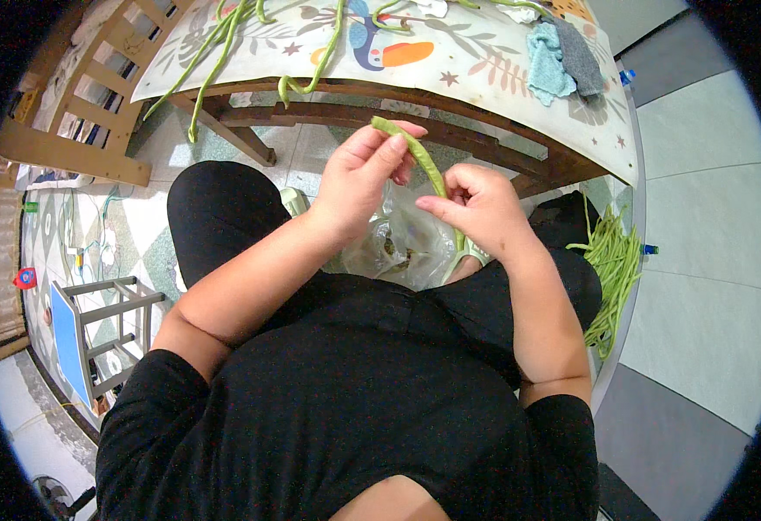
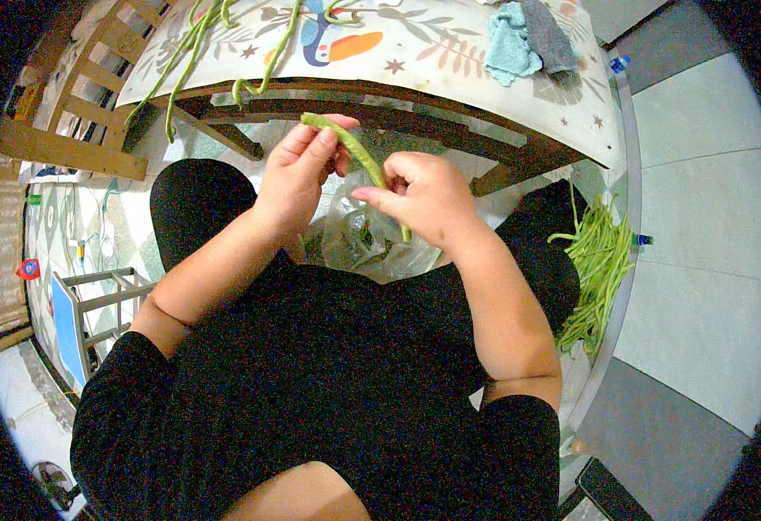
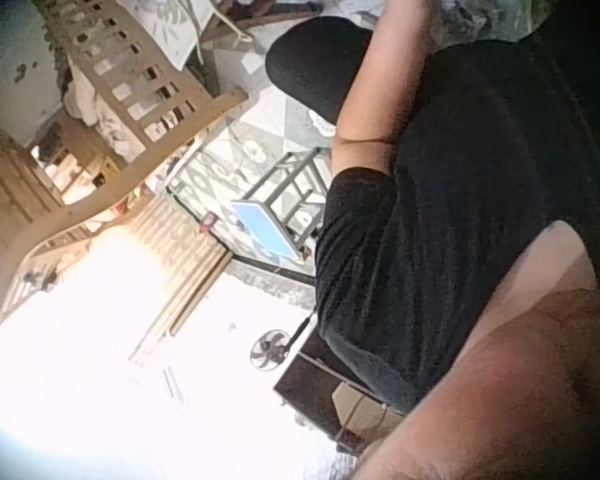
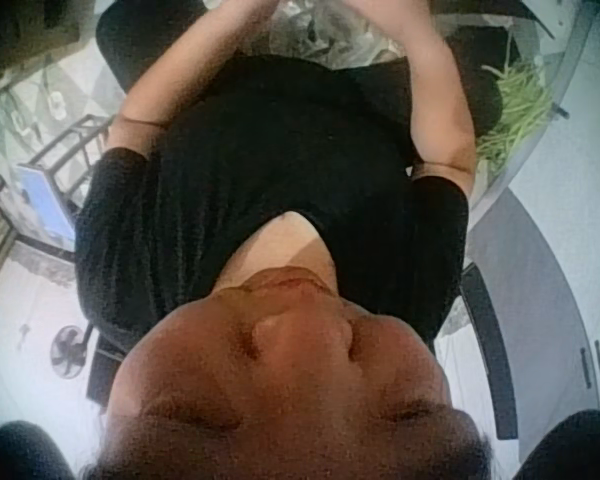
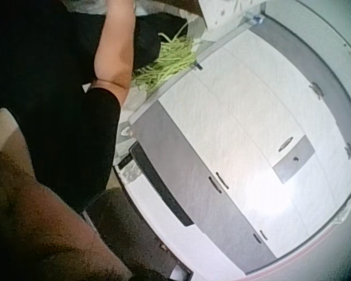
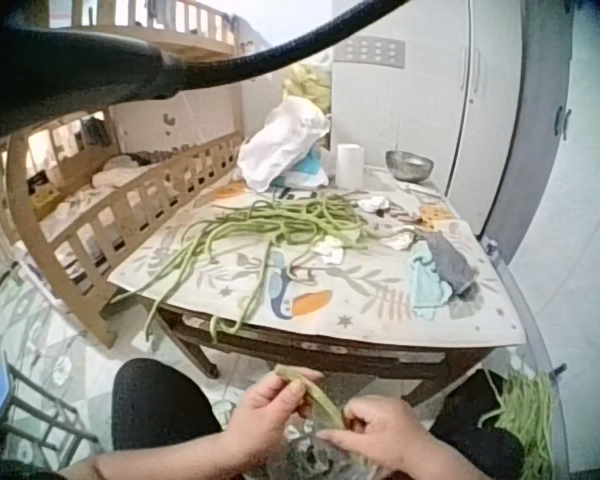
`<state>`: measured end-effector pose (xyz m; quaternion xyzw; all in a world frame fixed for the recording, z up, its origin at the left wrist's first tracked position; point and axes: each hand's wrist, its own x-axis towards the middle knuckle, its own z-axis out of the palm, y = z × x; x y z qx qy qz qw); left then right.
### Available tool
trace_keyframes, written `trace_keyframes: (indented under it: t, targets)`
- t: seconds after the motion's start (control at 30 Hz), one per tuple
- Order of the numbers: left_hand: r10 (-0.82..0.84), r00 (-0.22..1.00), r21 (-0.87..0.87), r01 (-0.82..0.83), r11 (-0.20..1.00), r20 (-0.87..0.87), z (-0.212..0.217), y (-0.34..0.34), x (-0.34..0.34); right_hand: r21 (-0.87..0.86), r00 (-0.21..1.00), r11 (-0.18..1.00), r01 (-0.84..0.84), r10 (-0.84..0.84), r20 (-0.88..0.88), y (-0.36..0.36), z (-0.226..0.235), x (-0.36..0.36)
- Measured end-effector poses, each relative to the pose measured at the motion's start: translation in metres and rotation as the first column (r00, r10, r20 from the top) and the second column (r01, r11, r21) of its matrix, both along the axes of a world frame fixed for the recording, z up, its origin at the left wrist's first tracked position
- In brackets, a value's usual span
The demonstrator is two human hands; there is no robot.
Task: The person sits on the floor and snaps the ends off long green beans by hand. They place the trimmed beans into a pile on the floor and discard the ends into a plastic bag.
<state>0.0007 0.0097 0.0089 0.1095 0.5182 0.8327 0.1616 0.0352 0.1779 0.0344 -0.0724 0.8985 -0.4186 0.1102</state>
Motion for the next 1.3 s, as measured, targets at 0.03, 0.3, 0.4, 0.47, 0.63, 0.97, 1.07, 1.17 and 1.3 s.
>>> trace_keyframes:
  t: [0.03,0.3,0.4,0.47,0.63,0.97,1.07,1.17,1.3]
  targets:
    - [0.008,0.999,0.054,-0.011,0.998,0.052,0.001,-0.003,-0.001,-0.151,0.999,0.988,0.013,-0.008,0.036,0.003,-0.001,-0.001]
    - [0.019,0.994,-0.015,-0.018,1.000,0.109,-0.008,0.004,-0.007,-0.437,0.998,0.898,0.048,-0.065,-0.024,0.033,0.003,-0.003]
    - [-0.008,0.992,-0.041,0.013,0.999,0.129,-0.024,-0.004,-0.005,-0.534,0.803,0.816,0.222,-0.464,-0.375,0.065,0.032,0.015]
    - [0.003,0.980,-0.111,0.019,0.994,0.199,-0.033,-0.004,-0.001,-0.707,0.515,0.636,0.309,-0.737,-0.438,0.100,0.045,0.034]
    - [-0.089,0.956,-0.292,0.173,0.941,0.279,-0.060,-0.002,-0.004,-0.364,-0.073,0.263,0.893,-0.714,-0.696,0.243,-0.022,0.107]
    - [-0.606,0.790,-0.930,0.287,0.228,0.096,-0.207,-0.027,-0.003,0.501,0.339,-0.070,0.863,-0.654,-0.676,0.307,-0.118,0.172]
    - [-0.681,0.694,-0.952,0.305,-0.012,0.231,-0.203,-0.019,0.004,0.677,0.467,-0.052,0.734,-0.685,-0.559,0.313,-0.142,0.171]
    - [-0.655,0.640,-0.882,0.462,-0.089,0.401,-0.194,-0.015,0.005,0.779,0.576,0.046,0.626,-0.700,-0.422,0.324,-0.168,0.169]
    - [-0.655,0.567,-0.828,0.535,-0.167,0.499,-0.214,-0.023,-0.002,0.774,0.700,0.238,0.587,-0.629,-0.338,0.345,-0.192,0.181]
